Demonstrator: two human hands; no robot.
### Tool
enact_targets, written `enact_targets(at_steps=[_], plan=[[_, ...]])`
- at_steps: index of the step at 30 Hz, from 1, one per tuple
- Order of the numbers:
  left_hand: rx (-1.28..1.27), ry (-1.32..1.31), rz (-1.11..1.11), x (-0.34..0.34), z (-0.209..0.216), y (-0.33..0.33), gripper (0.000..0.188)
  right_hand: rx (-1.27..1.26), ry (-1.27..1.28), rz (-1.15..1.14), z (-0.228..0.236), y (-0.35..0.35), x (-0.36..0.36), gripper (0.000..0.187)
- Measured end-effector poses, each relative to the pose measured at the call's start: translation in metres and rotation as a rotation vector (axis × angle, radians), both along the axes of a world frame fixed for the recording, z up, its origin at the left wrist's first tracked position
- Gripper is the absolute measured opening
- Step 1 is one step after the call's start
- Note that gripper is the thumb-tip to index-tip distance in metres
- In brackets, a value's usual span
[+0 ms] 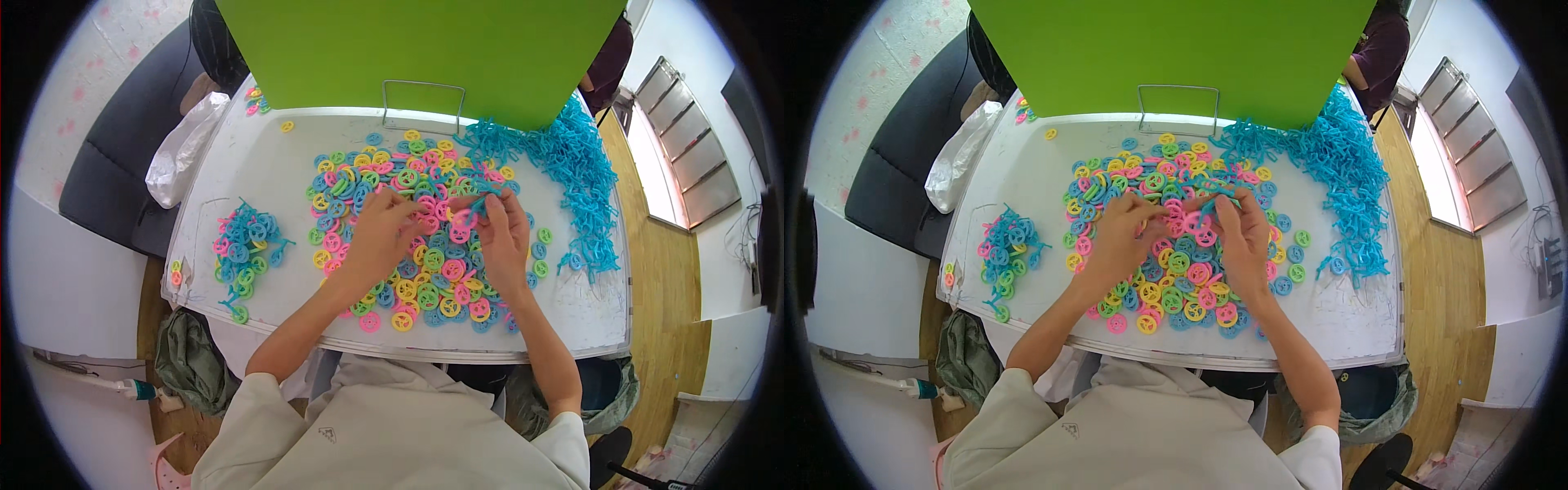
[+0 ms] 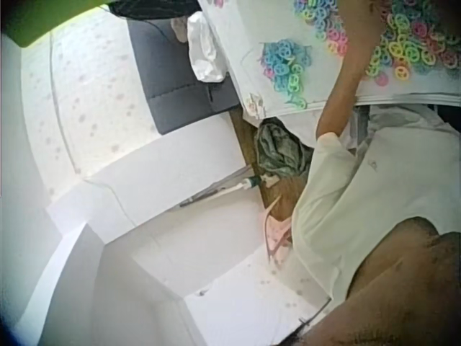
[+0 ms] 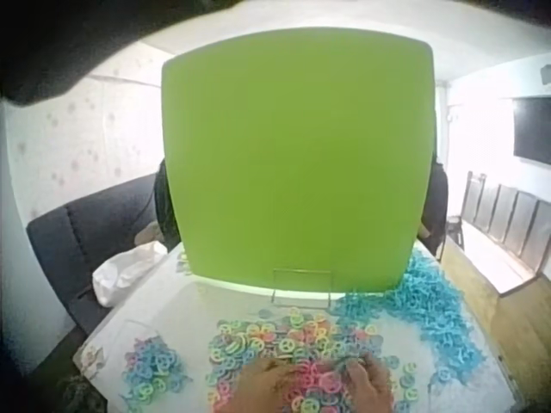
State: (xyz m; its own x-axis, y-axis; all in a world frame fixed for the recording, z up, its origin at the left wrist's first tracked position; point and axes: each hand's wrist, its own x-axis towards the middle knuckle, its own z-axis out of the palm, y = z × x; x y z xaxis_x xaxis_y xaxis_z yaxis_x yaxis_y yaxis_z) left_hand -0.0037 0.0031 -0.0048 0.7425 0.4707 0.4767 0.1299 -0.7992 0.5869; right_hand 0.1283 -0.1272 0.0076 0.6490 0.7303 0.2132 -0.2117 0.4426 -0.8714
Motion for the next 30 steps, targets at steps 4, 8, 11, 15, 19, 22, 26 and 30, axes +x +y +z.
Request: enact_targets(at_steps=[4, 8, 11, 15, 19, 22, 26, 30], plan=[[0.220, 0.057, -0.068, 0.009, -0.009, -0.008, 0.019, -0.033, -0.069, 0.030, -0.006, 0.000, 0.009, 0.020], [0.173, 0.054, -0.103, 0.010, -0.020, 0.000, 0.018, -0.229, -0.082, -0.025, -0.006, 0.001, 0.010, 0.022], [0.011, -0.065, -0.035, 0.009, -0.010, 0.000, 0.017, -0.325, -0.142, -0.054, -0.003, -0.001, 0.010, 0.022], [-0.841, -0.146, -0.091, 0.005, 0.014, -0.002, 0.013, -0.273, -0.104, -0.077, -0.006, 0.004, 0.007, 0.021], [-1.067, -0.155, -0.229, 0.003, 0.021, -0.007, 0.017, -0.357, -0.173, -0.046, -0.006, 0.005, 0.001, 0.023], [-1.030, -0.069, -0.214, 0.002, 0.016, -0.003, 0.019, -0.357, -0.146, -0.035, -0.008, 0.005, -0.007, 0.023], [-1.109, -0.116, -0.232, 0.004, 0.009, -0.008, 0.020, -0.417, -0.345, -0.106, -0.013, 0.007, -0.011, 0.023], [-1.087, -0.215, -0.194, 0.001, 0.006, 0.004, 0.021, -0.484, -0.323, -0.032, -0.013, 0.004, -0.013, 0.025]])
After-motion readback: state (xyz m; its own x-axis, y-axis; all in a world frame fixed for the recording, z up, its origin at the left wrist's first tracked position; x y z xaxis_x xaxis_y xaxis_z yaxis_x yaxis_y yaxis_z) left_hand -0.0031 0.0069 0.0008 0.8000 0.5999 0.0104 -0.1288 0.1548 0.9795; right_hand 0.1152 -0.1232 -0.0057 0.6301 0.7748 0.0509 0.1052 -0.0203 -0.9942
